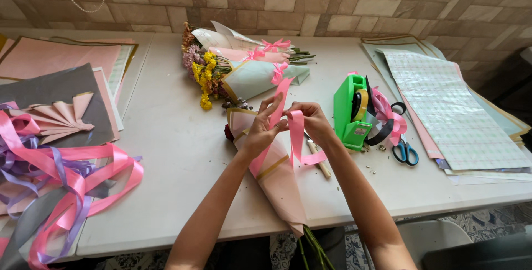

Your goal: The person wraps a small bouquet of roses in paper, secures the paper with tape, and ties a pink ribbon around the stems.

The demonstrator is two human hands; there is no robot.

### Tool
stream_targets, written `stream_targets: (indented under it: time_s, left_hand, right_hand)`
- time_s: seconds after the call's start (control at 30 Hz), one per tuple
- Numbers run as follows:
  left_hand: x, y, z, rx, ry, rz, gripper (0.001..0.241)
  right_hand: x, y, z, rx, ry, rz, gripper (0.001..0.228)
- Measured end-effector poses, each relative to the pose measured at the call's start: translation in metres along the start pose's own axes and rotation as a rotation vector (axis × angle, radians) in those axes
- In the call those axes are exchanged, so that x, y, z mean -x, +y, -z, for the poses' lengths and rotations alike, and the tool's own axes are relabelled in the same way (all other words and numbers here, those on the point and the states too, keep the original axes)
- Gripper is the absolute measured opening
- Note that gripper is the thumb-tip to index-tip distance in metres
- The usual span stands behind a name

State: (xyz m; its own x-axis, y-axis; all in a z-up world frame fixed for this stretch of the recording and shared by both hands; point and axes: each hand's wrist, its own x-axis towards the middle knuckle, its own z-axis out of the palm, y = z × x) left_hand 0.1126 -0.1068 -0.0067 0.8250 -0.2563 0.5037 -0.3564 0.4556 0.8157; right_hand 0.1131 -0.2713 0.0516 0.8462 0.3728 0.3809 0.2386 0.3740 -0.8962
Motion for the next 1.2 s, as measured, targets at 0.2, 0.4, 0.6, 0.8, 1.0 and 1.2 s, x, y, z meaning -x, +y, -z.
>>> stream_targets:
  time_s: [0.2,0.4,0.6,0.8,1.0,1.2]
  left_hand:
    - [0.002,-0.027,-0.008,0.105,0.072,0.038,0.060]
    - [-0.002,-0.040,0.010,0.031,0.073,0.108,0.070]
    - [-0.002,-0.030,0.039,-0.251,-0.027,0.127,0.076]
    - [-0.004,0.021,0.030,-0.135,0.055,0.002,0.052]
    - [-0.021,0.027,0.014,-0.094,0.082,-0.173,0.035]
    - [-0.043,0.076,0.000,-0.098,0.066,-0.261,0.032]
  right_hand:
    - [-0.005,0.018,0.016,0.127,0.054,0.085,0.010]
    - [-0.005,0.032,0.031,-0.084,0.004,0.059,0.008]
    - [-0.004,0.060,0.097,-0.163,0.071,0.065,0.016]
    - [-0.002,0.124,0.145,-0.509,0.025,0.145,0.025]
    - [-0.001,0.050,0.074,-0.201,0.039,-0.025,0.020]
    - [0.002,-0.034,0.021,-0.020,-0.048,-0.076,0.014]
